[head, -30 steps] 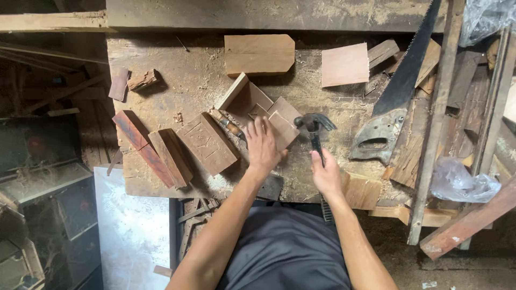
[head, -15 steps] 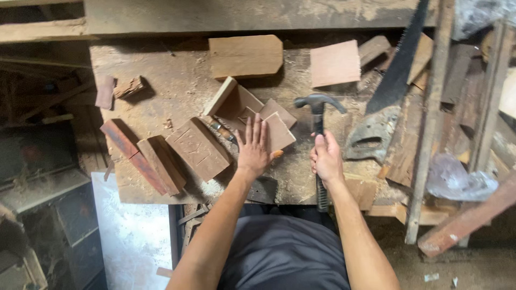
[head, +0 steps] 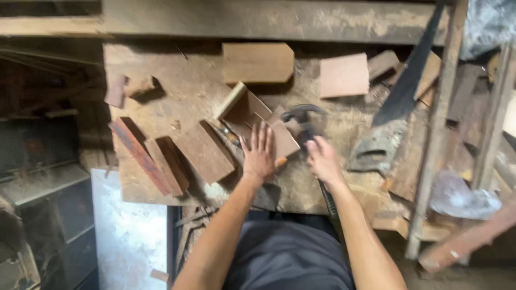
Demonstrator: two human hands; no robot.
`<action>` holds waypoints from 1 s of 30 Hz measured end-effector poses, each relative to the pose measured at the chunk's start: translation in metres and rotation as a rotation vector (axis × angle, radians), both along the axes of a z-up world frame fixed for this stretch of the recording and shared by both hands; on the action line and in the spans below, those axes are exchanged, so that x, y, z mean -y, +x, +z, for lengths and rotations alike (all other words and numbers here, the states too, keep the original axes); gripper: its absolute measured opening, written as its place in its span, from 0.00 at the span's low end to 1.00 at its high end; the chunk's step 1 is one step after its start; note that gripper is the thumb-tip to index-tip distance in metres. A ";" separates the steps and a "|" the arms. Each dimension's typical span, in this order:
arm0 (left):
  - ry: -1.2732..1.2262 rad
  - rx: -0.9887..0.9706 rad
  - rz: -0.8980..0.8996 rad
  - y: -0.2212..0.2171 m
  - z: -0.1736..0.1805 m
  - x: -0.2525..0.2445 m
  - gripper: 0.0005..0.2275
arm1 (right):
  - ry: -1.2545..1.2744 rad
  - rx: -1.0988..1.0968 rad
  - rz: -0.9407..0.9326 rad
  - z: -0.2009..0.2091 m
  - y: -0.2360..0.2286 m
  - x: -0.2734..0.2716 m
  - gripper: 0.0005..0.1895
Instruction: The person assembles small wooden pieces into a box-like structure on a cluttered workbench. They use a hammer to tap pieces together, repeatedly pick up and place small blocks, and adjust the alignment of the components.
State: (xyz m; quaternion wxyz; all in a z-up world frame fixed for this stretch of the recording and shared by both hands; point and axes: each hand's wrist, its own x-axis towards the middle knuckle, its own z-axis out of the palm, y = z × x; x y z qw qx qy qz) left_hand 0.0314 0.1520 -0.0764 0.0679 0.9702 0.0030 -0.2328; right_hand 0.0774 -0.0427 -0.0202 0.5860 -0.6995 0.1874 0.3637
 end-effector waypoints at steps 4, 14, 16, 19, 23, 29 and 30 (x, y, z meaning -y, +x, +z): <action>0.020 -0.061 -0.011 -0.012 0.004 -0.007 0.48 | 0.104 -0.085 -0.228 0.009 -0.004 -0.015 0.12; 0.103 -0.025 -0.072 -0.016 0.000 -0.010 0.46 | 0.041 -0.151 -0.052 0.023 0.015 -0.014 0.11; 0.065 -0.132 -0.063 -0.006 0.000 0.001 0.46 | -0.068 -0.152 0.054 0.025 0.022 -0.003 0.11; 0.042 -0.161 -0.040 -0.007 0.002 -0.006 0.46 | -0.005 -0.087 -0.079 0.023 0.026 -0.010 0.11; 0.058 -0.020 -0.043 -0.015 0.002 -0.008 0.45 | 0.020 -0.176 -0.011 0.023 0.023 -0.013 0.12; -0.030 -0.114 0.031 -0.018 -0.005 -0.009 0.46 | 0.085 -0.102 -0.168 0.020 0.020 -0.014 0.13; 0.022 -0.061 0.014 -0.024 -0.004 -0.013 0.46 | 0.144 -0.089 -0.277 0.018 0.011 -0.018 0.14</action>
